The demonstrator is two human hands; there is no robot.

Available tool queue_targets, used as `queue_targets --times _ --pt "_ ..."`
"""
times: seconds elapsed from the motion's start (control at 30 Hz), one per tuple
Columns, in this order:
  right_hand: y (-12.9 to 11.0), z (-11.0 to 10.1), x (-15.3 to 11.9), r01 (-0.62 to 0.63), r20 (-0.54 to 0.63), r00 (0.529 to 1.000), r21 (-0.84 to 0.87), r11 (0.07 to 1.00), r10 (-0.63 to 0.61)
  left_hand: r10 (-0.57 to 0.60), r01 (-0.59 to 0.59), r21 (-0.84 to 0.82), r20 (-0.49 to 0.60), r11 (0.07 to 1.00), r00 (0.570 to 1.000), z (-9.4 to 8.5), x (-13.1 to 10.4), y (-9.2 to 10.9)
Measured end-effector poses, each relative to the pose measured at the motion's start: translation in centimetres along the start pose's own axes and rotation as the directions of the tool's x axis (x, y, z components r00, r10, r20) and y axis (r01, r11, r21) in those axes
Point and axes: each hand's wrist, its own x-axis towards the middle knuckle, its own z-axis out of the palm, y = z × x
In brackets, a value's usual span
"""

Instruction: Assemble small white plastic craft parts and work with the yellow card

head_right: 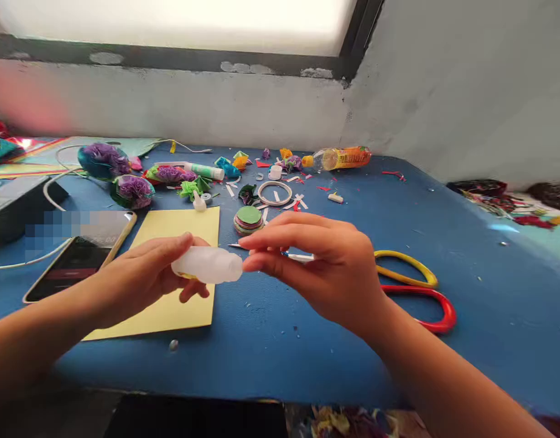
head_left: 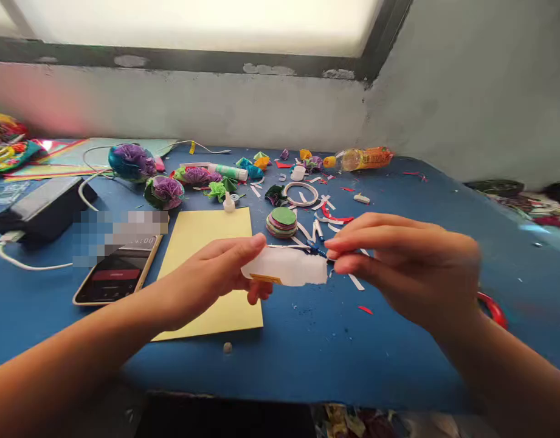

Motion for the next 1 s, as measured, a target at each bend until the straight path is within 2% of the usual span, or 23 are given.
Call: queue_targets --times 0.17,0.3,0.43,0.5,0.57,0.63,0.73,0.87,0.93,1.0 --pt "-0.2 -0.4 0.2 0.061 0.117 0.992 -0.166 0.984 -0.042 0.053 -0.044 0.123 -0.076 0.991 0.996 0.1 0.1 0.3" --pt "0.0 -0.3 0.0 0.208 0.149 0.976 -0.391 0.897 -0.161 0.068 -0.038 0.233 -0.121 0.972 0.99 0.1 0.2 0.3" --pt "0.2 0.1 -0.2 0.264 0.172 0.963 -0.436 0.86 -0.208 0.077 -0.031 0.242 -0.184 0.97 0.98 -0.2 0.4 0.1" --pt "0.2 0.1 -0.2 0.209 0.107 0.978 -0.439 0.874 -0.18 0.092 -0.038 0.209 -0.255 0.977 0.963 -0.5 0.6 0.1" --pt "0.4 0.0 -0.1 0.071 -0.011 0.996 -0.411 0.909 -0.083 0.121 -0.071 0.156 -0.345 0.985 0.931 -0.9 0.8 0.3" --pt "0.8 -0.3 0.0 -0.079 -0.094 0.994 -0.347 0.935 0.049 0.154 -0.124 0.097 -0.444 0.988 0.883 -1.2 1.2 0.6" --pt "1.6 -0.6 0.1 -0.193 -0.068 0.981 -0.285 0.939 0.181 0.163 -0.183 0.014 -0.524 0.983 0.836 -1.6 1.5 0.8" --pt "2.7 -0.6 0.2 -0.261 0.022 0.961 -0.275 0.926 0.277 0.142 -0.194 -0.046 -0.525 0.98 0.839 -1.8 1.7 0.6" --pt "3.6 -0.7 0.2 -0.283 0.0 0.956 -0.28 0.917 0.295 0.141 -0.195 -0.049 -0.523 0.98 0.841 -2.0 1.7 0.5" --pt "4.8 -1.0 0.1 -0.313 -0.08 0.95 -0.299 0.902 0.303 0.145 -0.199 -0.05 -0.519 0.979 0.843 -2.1 1.8 0.4"
